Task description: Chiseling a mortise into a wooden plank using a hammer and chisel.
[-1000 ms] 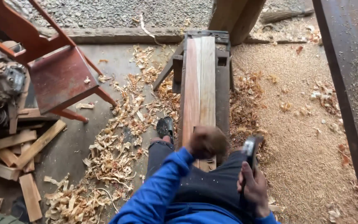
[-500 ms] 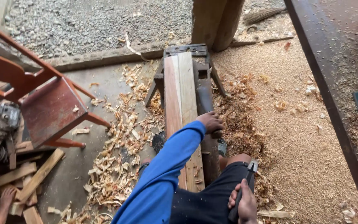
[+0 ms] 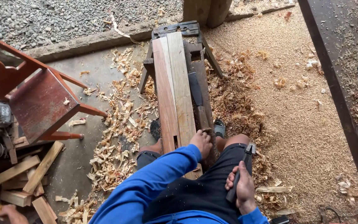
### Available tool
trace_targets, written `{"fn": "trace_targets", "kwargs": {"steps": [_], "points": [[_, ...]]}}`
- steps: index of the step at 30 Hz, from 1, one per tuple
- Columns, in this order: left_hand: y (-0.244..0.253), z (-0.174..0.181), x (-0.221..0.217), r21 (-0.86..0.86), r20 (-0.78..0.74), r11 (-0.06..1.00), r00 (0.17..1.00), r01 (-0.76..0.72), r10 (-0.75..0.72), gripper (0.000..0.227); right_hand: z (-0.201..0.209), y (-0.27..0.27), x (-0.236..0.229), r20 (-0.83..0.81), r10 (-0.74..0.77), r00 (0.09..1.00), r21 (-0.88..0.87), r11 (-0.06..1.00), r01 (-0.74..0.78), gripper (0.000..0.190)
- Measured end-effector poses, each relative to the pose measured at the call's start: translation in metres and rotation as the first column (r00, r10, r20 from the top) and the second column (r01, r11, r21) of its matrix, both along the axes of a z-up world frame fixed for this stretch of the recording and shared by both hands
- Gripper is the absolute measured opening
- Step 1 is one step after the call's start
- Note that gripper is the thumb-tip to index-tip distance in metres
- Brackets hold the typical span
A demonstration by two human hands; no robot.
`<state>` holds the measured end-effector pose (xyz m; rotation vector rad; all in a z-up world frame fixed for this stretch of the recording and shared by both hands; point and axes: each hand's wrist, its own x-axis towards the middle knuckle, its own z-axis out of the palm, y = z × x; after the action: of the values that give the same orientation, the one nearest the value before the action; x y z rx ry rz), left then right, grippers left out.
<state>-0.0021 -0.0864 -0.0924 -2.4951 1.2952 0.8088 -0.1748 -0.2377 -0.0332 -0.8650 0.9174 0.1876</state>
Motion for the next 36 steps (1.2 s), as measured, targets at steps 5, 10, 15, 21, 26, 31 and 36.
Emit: {"fn": "trace_targets", "kwargs": {"steps": [5,10,15,21,26,31,36], "points": [[-0.007,-0.047,-0.002,0.022,-0.082,0.992,0.989,-0.122,0.124,0.038,0.001,0.002,-0.001,0.013,0.03,0.999,-0.029,0.999,-0.029,0.047],[0.01,-0.029,0.025,-0.226,-0.189,0.969,0.98,-0.103,0.06,0.04,-0.01,-0.01,-0.01,0.043,0.028,0.999,-0.051,0.998,-0.026,0.048],[0.059,0.084,0.044,-0.448,-0.362,0.88,0.932,-0.159,-0.016,0.063,-0.017,-0.017,-0.032,0.058,-0.038,0.998,-0.034,0.999,0.04,0.047],[0.135,0.176,0.068,-0.626,-0.613,0.402,0.74,-0.668,0.276,0.059,-0.014,-0.014,-0.018,0.079,-0.019,0.997,-0.003,1.0,0.019,0.047],[0.152,0.161,0.048,-0.425,-0.688,-0.653,0.693,-0.627,-0.218,0.043,-0.015,-0.013,-0.006,0.054,0.065,0.996,-0.045,0.997,-0.063,0.05],[0.144,0.134,0.03,-0.392,-0.705,-0.794,0.706,-0.464,-0.065,0.029,-0.012,-0.016,-0.006,0.053,0.099,0.994,-0.075,0.993,-0.095,0.05],[0.133,0.12,0.02,-0.434,-0.815,-0.771,0.567,-0.465,0.117,0.03,-0.009,-0.016,-0.007,0.056,0.106,0.993,-0.109,0.989,-0.099,0.051]]}}
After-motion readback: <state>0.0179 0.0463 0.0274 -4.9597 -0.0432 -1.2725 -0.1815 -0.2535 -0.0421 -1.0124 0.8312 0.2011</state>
